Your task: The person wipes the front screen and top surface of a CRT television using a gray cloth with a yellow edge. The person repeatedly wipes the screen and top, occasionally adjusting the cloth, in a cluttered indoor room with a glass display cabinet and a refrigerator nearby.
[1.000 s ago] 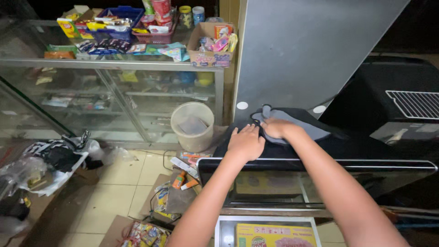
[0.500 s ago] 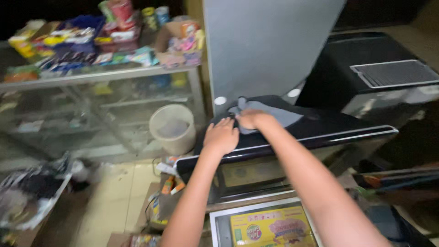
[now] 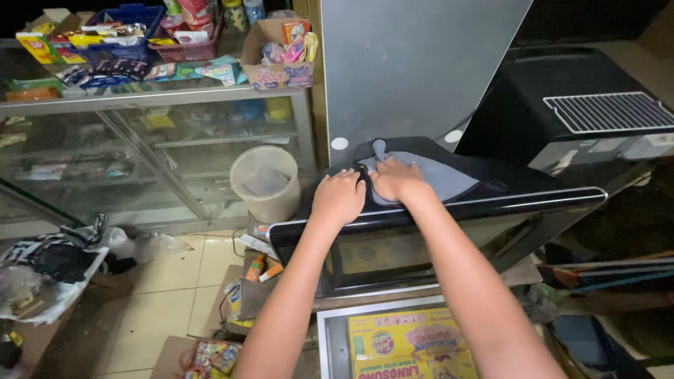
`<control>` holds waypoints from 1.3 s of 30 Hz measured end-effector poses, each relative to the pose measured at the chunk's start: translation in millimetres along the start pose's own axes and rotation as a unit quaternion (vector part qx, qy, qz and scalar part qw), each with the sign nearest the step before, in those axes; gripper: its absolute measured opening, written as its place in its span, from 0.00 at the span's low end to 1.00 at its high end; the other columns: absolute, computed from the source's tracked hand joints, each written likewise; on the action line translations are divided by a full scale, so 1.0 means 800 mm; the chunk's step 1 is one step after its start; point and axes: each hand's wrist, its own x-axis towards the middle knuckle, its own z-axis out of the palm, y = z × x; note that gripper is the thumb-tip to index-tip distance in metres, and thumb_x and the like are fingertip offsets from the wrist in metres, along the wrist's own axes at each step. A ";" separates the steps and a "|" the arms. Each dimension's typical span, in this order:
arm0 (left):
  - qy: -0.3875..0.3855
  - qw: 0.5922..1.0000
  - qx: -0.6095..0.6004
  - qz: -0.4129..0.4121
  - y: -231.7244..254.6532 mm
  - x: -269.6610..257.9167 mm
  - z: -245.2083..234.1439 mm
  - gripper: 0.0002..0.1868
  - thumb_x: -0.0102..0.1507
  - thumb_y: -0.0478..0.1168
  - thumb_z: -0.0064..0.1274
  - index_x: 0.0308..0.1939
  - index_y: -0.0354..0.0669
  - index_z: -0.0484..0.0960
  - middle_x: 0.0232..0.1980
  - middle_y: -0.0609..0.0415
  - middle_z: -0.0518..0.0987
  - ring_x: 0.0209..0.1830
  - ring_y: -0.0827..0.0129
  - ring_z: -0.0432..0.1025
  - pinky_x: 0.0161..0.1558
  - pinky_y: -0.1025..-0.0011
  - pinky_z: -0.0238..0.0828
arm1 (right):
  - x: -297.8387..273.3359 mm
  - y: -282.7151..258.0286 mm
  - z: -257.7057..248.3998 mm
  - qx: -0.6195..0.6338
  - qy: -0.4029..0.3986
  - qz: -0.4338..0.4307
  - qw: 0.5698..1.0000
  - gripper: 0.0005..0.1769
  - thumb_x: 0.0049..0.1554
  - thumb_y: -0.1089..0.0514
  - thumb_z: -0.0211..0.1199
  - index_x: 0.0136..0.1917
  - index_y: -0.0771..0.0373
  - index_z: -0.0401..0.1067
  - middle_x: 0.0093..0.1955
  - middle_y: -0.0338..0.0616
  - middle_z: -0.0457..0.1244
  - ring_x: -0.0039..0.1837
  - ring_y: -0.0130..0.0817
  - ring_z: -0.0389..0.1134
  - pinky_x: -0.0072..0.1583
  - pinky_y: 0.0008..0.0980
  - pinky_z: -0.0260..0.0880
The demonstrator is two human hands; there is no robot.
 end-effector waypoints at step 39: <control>0.175 0.982 0.009 0.075 0.010 -0.041 -0.004 0.17 0.66 0.45 0.46 0.43 0.38 0.87 0.48 0.44 0.85 0.52 0.55 0.79 0.53 0.56 0.71 | -0.187 0.054 0.047 -0.007 0.237 -0.121 0.964 0.32 0.62 0.41 0.44 0.75 0.55 0.61 0.77 0.50 0.53 0.80 0.41 0.48 0.76 0.55 0.39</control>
